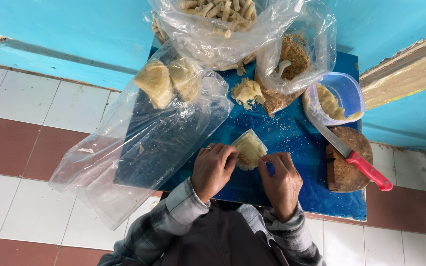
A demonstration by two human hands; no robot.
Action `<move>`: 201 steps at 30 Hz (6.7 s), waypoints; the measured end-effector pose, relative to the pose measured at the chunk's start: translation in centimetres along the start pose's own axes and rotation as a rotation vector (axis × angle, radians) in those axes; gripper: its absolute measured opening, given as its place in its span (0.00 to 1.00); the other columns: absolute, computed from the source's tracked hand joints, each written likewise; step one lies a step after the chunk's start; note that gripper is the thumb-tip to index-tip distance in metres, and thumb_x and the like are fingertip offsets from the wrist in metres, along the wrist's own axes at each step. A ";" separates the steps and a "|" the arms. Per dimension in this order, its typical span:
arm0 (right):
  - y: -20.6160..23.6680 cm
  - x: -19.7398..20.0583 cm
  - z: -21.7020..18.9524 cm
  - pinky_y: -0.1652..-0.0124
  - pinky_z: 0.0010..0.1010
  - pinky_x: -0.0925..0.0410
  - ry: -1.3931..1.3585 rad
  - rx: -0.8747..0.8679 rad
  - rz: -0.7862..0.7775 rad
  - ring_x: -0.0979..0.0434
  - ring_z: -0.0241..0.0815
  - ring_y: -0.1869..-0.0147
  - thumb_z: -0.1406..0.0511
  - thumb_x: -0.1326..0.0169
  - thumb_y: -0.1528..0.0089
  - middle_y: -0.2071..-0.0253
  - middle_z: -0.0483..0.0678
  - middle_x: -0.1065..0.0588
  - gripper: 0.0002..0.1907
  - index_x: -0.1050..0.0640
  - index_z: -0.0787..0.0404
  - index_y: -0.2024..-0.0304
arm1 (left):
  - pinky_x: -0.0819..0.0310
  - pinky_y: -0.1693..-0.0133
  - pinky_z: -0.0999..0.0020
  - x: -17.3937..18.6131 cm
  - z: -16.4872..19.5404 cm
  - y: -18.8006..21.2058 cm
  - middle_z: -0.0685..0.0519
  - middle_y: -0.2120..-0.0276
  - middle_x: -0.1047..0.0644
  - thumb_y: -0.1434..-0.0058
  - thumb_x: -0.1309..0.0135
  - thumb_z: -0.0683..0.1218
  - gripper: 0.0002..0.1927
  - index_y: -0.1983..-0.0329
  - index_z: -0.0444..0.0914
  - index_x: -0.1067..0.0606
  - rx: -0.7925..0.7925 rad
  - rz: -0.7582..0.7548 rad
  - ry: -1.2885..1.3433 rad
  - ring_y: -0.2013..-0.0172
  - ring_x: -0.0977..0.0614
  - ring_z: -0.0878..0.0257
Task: The person folds small dough wrappers by hand, pressing the edges together to form filled pastry pockets, and places the finished pieces into a plastic container and bag on the table. They work through a stack of dough pieces one at a time on a small blue table.
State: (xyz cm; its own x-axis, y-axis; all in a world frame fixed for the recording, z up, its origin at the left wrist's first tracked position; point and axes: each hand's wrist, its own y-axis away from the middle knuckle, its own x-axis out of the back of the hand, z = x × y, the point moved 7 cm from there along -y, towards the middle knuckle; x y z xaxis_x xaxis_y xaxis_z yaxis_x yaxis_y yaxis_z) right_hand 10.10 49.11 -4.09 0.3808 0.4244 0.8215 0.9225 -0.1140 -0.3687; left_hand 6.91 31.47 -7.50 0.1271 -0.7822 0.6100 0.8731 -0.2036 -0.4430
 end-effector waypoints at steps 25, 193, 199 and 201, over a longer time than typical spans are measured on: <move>0.2 -0.4 0.1 0.65 0.30 0.28 -0.169 0.018 -0.003 0.20 0.38 0.67 0.67 0.38 0.38 0.57 0.46 0.20 0.08 0.17 0.57 0.56 | 0.32 0.61 0.57 1.1 0.4 -0.3 0.55 0.67 0.27 0.41 0.38 0.43 0.05 0.66 0.42 0.23 0.025 0.032 -0.106 0.64 0.23 0.56; -2.4 -2.4 -0.2 0.69 0.35 0.29 -0.193 0.104 -0.250 0.21 0.42 0.71 0.62 0.35 0.43 0.64 0.44 0.19 0.09 0.17 0.56 0.61 | 0.26 0.63 0.52 -3.3 -0.4 -1.7 0.48 0.66 0.22 0.42 0.39 0.43 0.07 0.63 0.38 0.25 0.083 -0.216 0.078 0.64 0.18 0.48; 0.1 -0.1 -3.0 0.64 0.38 0.28 -0.009 0.444 -0.066 0.22 0.46 0.63 0.64 0.35 0.45 0.63 0.44 0.19 0.09 0.17 0.57 0.62 | 0.26 0.63 0.52 -2.5 -0.4 -1.9 0.49 0.66 0.19 0.40 0.41 0.42 0.05 0.63 0.38 0.26 0.095 -0.208 0.183 0.63 0.17 0.47; 0.0 -0.6 -2.4 0.63 0.37 0.28 -0.021 0.413 -0.086 0.22 0.46 0.61 0.66 0.36 0.44 0.63 0.44 0.19 0.08 0.16 0.56 0.61 | 0.25 0.61 0.53 -2.0 -0.1 -1.9 0.49 0.65 0.19 0.37 0.42 0.41 0.03 0.63 0.38 0.25 0.037 -0.223 0.196 0.62 0.17 0.48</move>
State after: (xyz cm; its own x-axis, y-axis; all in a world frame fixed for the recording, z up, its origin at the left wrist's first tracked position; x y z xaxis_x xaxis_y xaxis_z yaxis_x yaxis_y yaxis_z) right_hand 9.98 46.71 -3.53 0.2983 0.4353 0.8494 0.8463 0.2908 -0.4463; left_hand 4.95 33.36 -8.01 -0.1599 -0.8199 0.5498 0.8863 -0.3644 -0.2856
